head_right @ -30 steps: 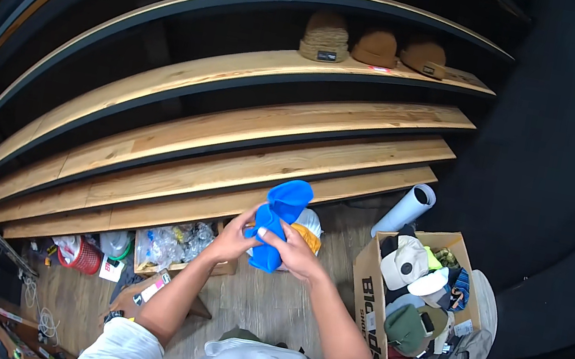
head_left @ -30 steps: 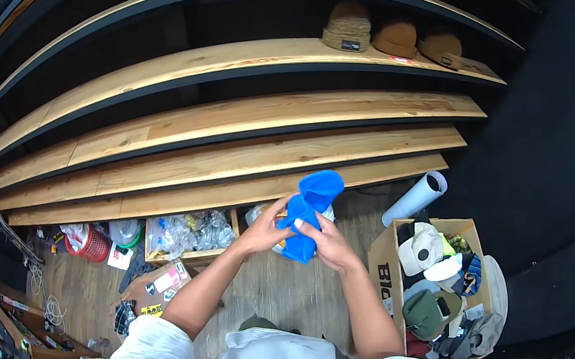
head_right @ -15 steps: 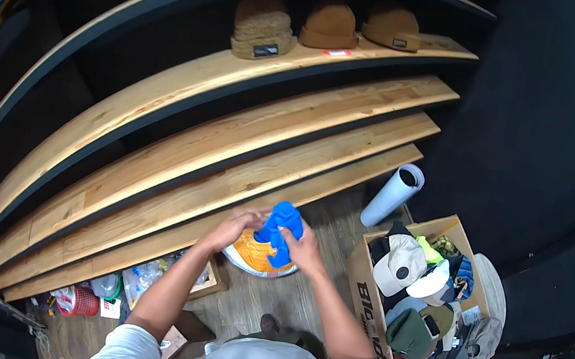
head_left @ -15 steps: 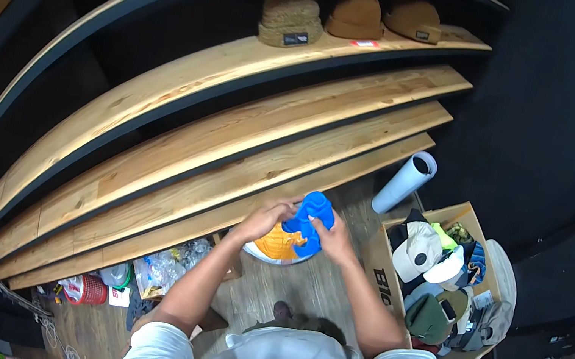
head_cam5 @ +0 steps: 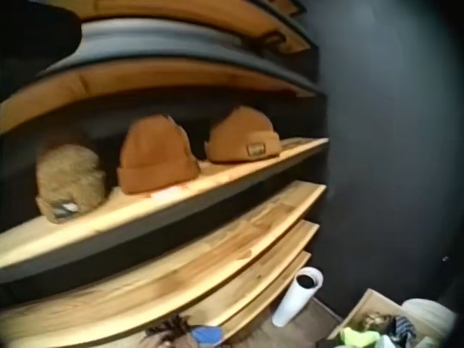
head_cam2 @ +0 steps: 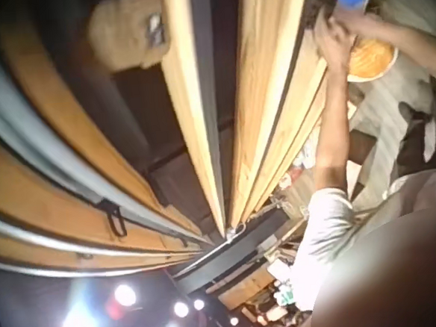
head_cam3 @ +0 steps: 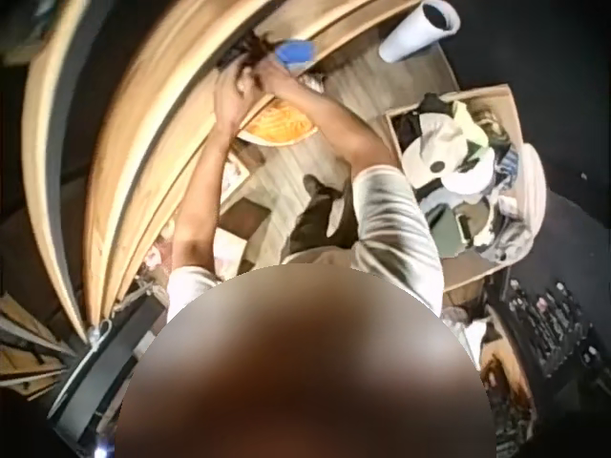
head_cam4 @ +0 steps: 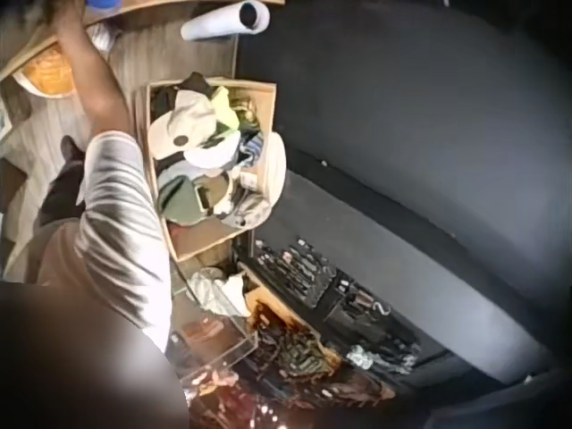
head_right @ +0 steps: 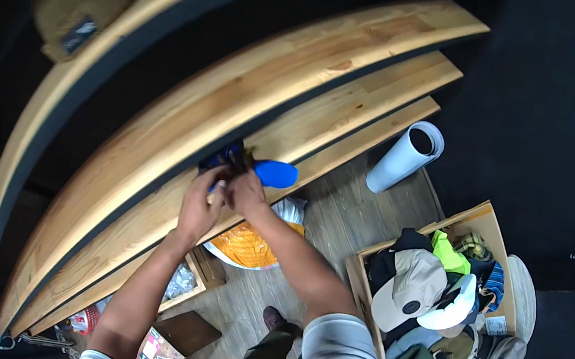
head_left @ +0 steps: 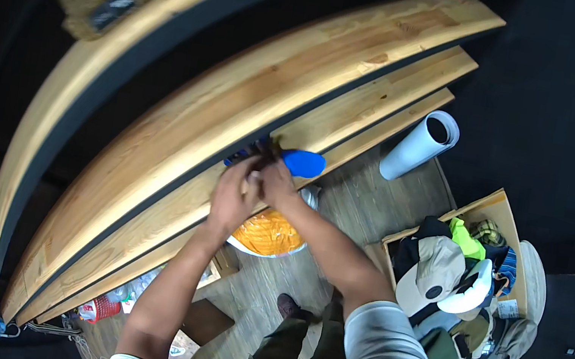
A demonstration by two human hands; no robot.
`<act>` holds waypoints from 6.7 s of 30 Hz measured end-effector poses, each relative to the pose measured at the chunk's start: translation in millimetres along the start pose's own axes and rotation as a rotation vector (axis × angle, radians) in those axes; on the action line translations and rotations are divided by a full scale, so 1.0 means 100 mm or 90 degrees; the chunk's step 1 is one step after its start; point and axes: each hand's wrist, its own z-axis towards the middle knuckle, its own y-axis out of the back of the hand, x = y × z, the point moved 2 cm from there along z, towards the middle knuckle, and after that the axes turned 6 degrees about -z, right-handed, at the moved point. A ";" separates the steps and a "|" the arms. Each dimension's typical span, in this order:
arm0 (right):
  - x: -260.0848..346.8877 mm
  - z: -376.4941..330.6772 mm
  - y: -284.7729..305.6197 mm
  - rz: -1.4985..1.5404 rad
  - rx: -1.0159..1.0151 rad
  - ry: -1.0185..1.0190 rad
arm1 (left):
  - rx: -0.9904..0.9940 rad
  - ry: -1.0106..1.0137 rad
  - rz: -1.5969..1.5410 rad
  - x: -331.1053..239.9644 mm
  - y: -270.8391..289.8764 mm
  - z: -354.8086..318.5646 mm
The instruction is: The person uses a lint roller to clean several beanies and organizes them on wooden display shelves, then wipes a shelf with a cloth.
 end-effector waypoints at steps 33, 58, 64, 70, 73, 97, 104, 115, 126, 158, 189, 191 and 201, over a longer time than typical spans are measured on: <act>-4.61 -0.23 0.74 -0.287 -0.144 -0.528 | -0.029 0.101 0.084 0.51 -1.06 0.21; -0.48 0.26 -0.10 -0.151 0.013 -0.404 | -0.144 0.253 0.181 1.52 1.75 -2.76; 1.99 1.00 -1.17 -0.131 -0.094 -0.073 | -0.177 0.279 0.258 2.29 2.34 -3.30; 4.55 0.79 -1.28 0.077 0.081 0.108 | -0.176 0.311 0.310 2.82 2.54 -3.77; 4.33 0.70 -1.21 0.079 0.127 0.238 | -0.163 0.320 0.332 2.71 2.89 -4.12; 5.48 0.69 -1.34 0.177 0.024 0.337 | -0.333 0.385 0.243 2.44 3.11 -5.08; 3.64 0.98 -1.08 -0.065 -0.055 -0.159 | -0.382 0.391 0.181 2.30 3.18 -5.36; 6.68 1.39 -1.81 0.101 0.128 0.181 | -0.433 0.440 0.140 2.03 3.37 -6.18; 7.39 -1.27 -1.84 0.658 0.321 0.217 | -0.681 0.555 -1.051 2.12 3.01 -6.76; 1.78 -3.76 1.52 0.347 -0.117 -0.563 | 0.079 0.065 -0.210 -0.66 0.44 -2.84; 0.74 -6.98 1.97 0.292 -0.324 -1.125 | 0.801 0.318 -0.611 -3.09 -2.92 -3.18; 0.84 -6.98 2.06 0.293 -0.363 -1.075 | 0.843 0.255 -0.601 -3.34 -2.50 -3.03; 1.31 -5.91 2.25 0.677 -0.624 -0.876 | 0.934 0.545 -0.855 -3.02 -1.52 -2.71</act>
